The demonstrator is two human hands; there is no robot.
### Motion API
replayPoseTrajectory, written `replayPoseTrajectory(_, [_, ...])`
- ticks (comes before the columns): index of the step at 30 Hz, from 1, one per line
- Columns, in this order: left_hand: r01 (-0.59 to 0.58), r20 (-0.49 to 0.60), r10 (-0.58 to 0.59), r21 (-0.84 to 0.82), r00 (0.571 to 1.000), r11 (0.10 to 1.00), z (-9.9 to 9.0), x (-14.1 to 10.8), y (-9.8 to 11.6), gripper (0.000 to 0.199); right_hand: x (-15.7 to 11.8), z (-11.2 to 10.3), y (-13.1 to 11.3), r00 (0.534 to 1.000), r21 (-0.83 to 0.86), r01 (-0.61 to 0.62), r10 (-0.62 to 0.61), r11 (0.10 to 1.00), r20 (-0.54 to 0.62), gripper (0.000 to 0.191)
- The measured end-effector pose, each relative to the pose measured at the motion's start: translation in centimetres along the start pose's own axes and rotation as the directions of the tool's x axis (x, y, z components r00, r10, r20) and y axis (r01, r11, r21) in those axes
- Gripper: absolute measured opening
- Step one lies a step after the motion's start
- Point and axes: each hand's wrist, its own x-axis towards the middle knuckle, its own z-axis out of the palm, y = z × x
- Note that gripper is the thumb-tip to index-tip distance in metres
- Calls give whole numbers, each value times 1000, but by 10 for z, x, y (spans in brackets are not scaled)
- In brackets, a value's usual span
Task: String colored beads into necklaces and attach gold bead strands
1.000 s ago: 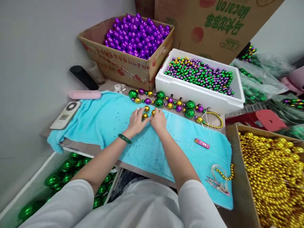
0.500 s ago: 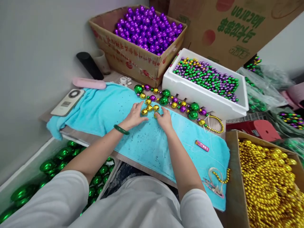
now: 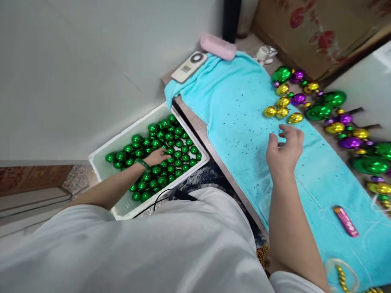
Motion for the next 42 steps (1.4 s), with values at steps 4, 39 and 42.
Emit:
replayPoseTrajectory(4, [3,143,0,-16,990,1000,75,-20,-30,75,6,23,-32,988,11,138,-139,990,74,25])
replayPoseTrajectory(39, [-497,109,746,-681,657,538,-67,30,144,64,-22,40,-13,969,-175,205,-174,963,176,22])
replayPoseTrajectory(42, [-782,46,865,-406,499,473,-77,40,248,60,-26,36,9,975,-330,190,-138,924,175,25])
